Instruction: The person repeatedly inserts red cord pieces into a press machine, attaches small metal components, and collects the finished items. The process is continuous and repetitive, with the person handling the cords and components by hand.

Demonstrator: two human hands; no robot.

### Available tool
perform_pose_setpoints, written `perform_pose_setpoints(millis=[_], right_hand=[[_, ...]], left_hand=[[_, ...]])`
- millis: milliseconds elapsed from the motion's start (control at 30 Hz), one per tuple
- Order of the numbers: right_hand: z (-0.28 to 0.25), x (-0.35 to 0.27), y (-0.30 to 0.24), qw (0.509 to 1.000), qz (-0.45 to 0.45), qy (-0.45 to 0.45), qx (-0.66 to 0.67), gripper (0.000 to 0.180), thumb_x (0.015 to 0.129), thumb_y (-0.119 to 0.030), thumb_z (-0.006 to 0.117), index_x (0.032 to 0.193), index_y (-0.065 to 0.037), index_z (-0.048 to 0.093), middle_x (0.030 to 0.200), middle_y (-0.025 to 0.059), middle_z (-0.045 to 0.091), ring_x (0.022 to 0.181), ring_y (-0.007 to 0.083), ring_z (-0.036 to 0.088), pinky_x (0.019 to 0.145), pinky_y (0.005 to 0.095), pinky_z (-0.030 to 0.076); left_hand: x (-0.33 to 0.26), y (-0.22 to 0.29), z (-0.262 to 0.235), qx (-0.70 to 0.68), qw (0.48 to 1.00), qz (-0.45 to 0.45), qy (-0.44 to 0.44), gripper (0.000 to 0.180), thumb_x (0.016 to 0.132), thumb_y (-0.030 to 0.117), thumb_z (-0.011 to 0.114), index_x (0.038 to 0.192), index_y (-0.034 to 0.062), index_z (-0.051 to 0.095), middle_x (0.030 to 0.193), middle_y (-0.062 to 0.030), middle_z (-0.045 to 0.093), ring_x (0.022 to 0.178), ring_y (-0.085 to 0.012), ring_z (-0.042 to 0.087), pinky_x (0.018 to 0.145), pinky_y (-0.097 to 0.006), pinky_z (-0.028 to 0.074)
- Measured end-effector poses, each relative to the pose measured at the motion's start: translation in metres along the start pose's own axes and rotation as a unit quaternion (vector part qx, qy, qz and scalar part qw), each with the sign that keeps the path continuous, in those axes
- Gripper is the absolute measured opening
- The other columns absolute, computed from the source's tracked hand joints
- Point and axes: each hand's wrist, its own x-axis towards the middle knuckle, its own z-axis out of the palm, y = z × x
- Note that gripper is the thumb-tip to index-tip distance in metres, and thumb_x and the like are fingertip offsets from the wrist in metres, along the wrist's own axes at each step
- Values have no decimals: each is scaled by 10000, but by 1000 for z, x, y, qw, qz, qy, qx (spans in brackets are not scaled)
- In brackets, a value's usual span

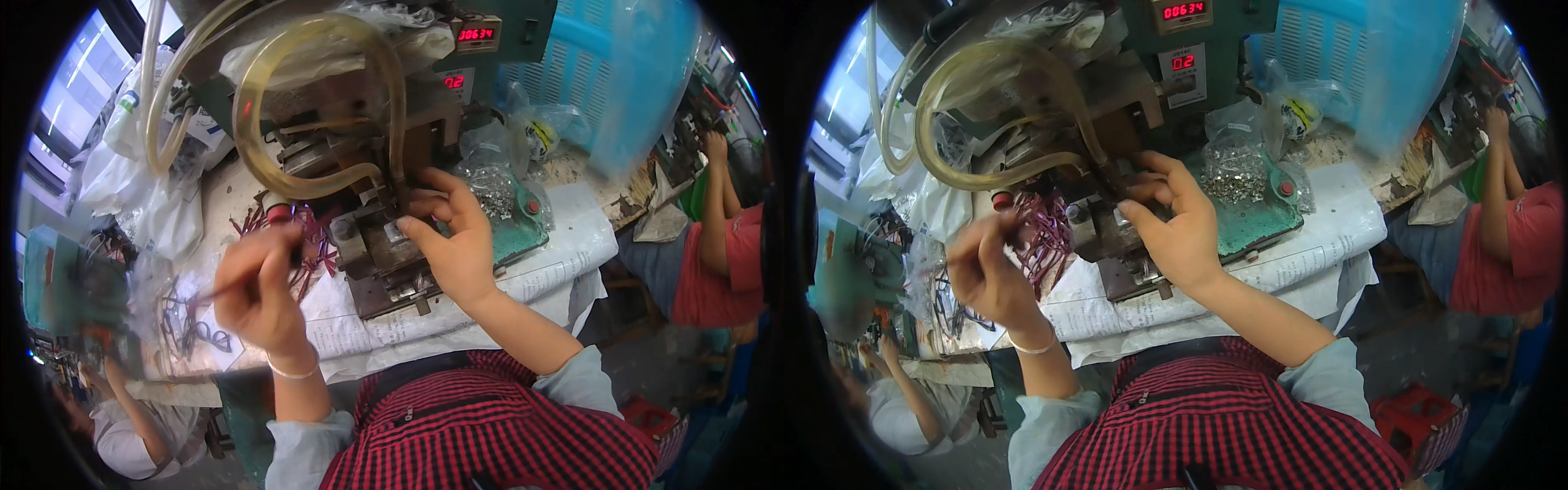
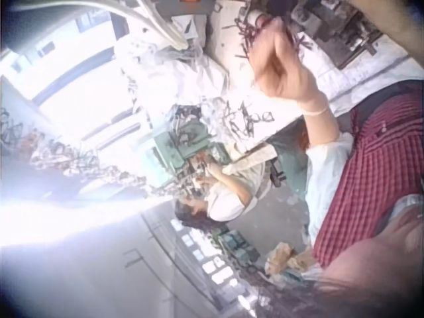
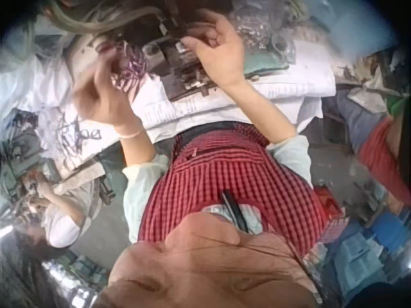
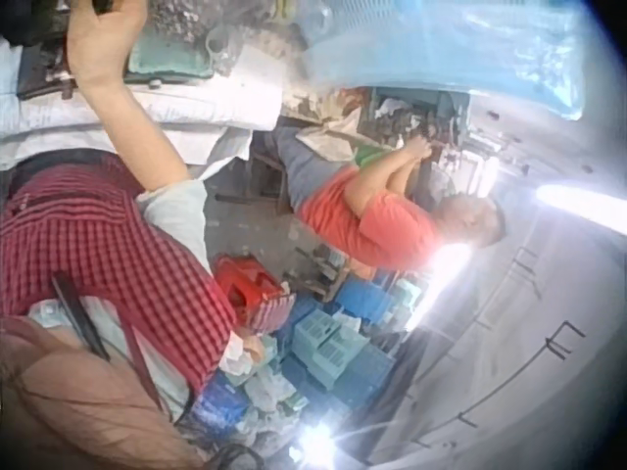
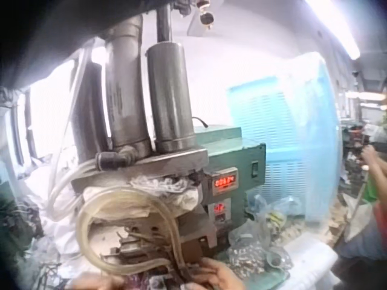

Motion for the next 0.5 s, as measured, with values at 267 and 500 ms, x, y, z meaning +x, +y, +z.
perform_pose_setpoints(millis=[267, 500], right_hand=[[-41, -5, -14, 983, -40, -74, -161, 412, 910, 12, 640, 1322, -2, 640, 1295, 111, 694, 1192, 215, 663, 1036, 352, 492], [-135, -16, 56, 908, -29, -32, -416, 253, 936, -35, 614, 1170, 1, 705, 1118, 174, 743, 1083, 280, 717, 938, 354, 534]], left_hand=[[-37, -4, 28, 207, 928, 219, -220, 183, 789, 61, 847, 945, 42, 753, 922, -120, 758, 707, -190, 703, 567, -286, 516], [-52, -36, 47, 227, 886, 330, -232, 240, 771, 128, 885, 934, 58, 722, 929, -89, 747, 553, -112, 572, 457, -250, 405]])
